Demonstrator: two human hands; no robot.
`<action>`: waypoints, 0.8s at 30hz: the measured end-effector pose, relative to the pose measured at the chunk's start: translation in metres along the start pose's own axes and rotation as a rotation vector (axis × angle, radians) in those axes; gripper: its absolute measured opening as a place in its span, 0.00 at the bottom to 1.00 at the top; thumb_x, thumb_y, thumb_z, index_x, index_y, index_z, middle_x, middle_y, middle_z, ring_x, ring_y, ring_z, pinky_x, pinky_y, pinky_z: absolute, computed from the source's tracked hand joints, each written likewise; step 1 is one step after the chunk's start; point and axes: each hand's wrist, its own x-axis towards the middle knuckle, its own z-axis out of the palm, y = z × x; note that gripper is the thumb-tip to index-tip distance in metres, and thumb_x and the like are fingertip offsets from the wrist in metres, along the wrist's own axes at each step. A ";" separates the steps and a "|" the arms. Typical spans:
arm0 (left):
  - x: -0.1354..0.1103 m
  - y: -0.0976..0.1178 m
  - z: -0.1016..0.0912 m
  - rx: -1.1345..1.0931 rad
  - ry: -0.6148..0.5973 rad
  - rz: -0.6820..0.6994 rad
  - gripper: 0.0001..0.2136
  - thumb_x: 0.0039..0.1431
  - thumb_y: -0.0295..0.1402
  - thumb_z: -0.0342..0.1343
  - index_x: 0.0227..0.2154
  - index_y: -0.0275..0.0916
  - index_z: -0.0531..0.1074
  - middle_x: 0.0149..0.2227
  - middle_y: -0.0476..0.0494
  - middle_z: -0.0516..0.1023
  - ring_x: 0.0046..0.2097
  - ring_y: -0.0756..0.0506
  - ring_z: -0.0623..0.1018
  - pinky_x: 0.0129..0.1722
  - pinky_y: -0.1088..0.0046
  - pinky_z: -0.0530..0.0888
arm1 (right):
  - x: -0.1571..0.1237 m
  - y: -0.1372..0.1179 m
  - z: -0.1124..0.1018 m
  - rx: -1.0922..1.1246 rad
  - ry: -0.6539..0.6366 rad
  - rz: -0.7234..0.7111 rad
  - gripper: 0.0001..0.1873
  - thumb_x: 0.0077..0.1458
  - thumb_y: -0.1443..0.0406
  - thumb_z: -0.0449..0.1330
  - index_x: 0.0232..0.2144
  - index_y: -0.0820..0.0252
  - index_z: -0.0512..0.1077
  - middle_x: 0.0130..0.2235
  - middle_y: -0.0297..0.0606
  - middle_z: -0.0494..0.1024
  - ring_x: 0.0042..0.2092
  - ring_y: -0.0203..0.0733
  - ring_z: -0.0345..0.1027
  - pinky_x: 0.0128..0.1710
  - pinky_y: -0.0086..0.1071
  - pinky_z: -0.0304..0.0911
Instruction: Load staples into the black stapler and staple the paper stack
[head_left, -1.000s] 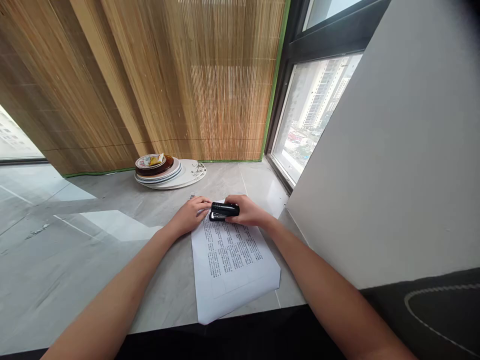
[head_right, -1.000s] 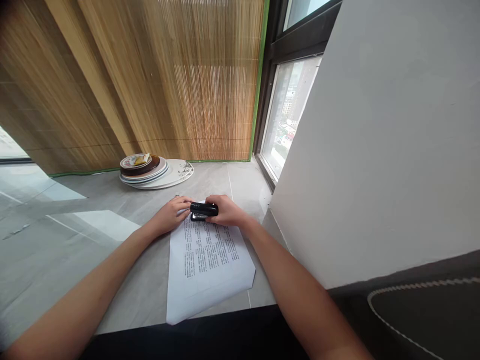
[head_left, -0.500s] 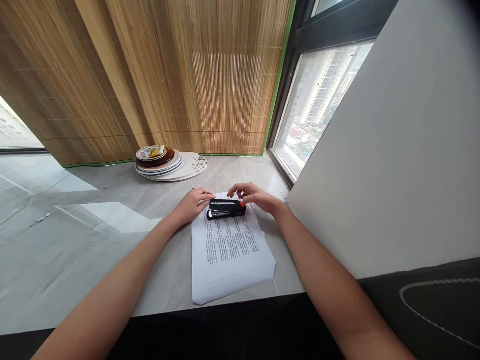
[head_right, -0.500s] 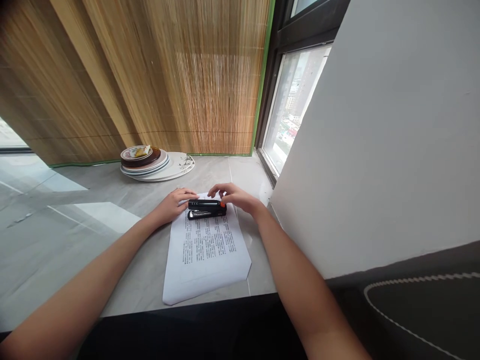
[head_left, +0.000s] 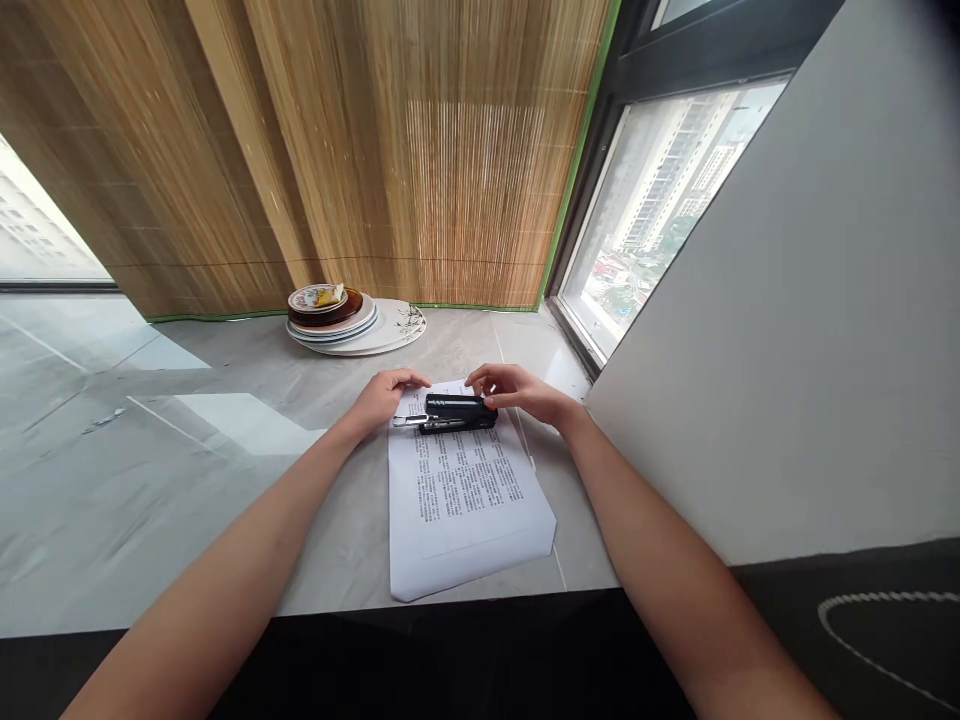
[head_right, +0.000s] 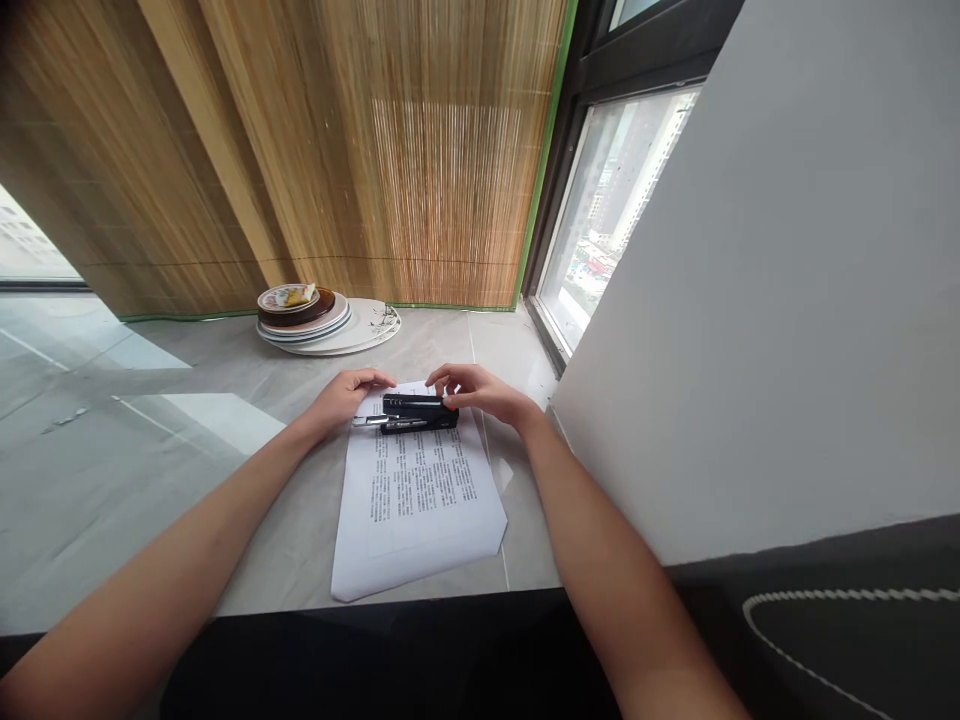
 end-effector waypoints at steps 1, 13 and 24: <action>0.000 0.000 0.000 -0.004 0.007 -0.007 0.17 0.50 0.27 0.49 0.38 0.38 0.82 0.45 0.40 0.84 0.51 0.40 0.81 0.58 0.59 0.73 | 0.002 -0.001 0.005 -0.047 0.033 -0.020 0.17 0.60 0.57 0.65 0.50 0.53 0.75 0.46 0.38 0.75 0.44 0.42 0.69 0.43 0.34 0.67; -0.003 0.023 0.003 -0.842 0.329 0.040 0.11 0.62 0.30 0.57 0.46 0.38 0.78 0.56 0.36 0.79 0.60 0.39 0.77 0.63 0.55 0.70 | 0.011 -0.001 0.042 -0.512 0.413 -0.283 0.19 0.60 0.67 0.63 0.54 0.54 0.76 0.48 0.37 0.83 0.48 0.43 0.78 0.50 0.39 0.72; -0.007 0.029 0.007 -0.957 -0.001 -0.410 0.22 0.74 0.43 0.45 0.44 0.31 0.78 0.47 0.29 0.82 0.50 0.39 0.81 0.54 0.61 0.80 | 0.014 -0.023 0.042 -0.908 0.221 -0.360 0.21 0.69 0.72 0.52 0.54 0.44 0.76 0.57 0.28 0.79 0.65 0.43 0.66 0.69 0.50 0.57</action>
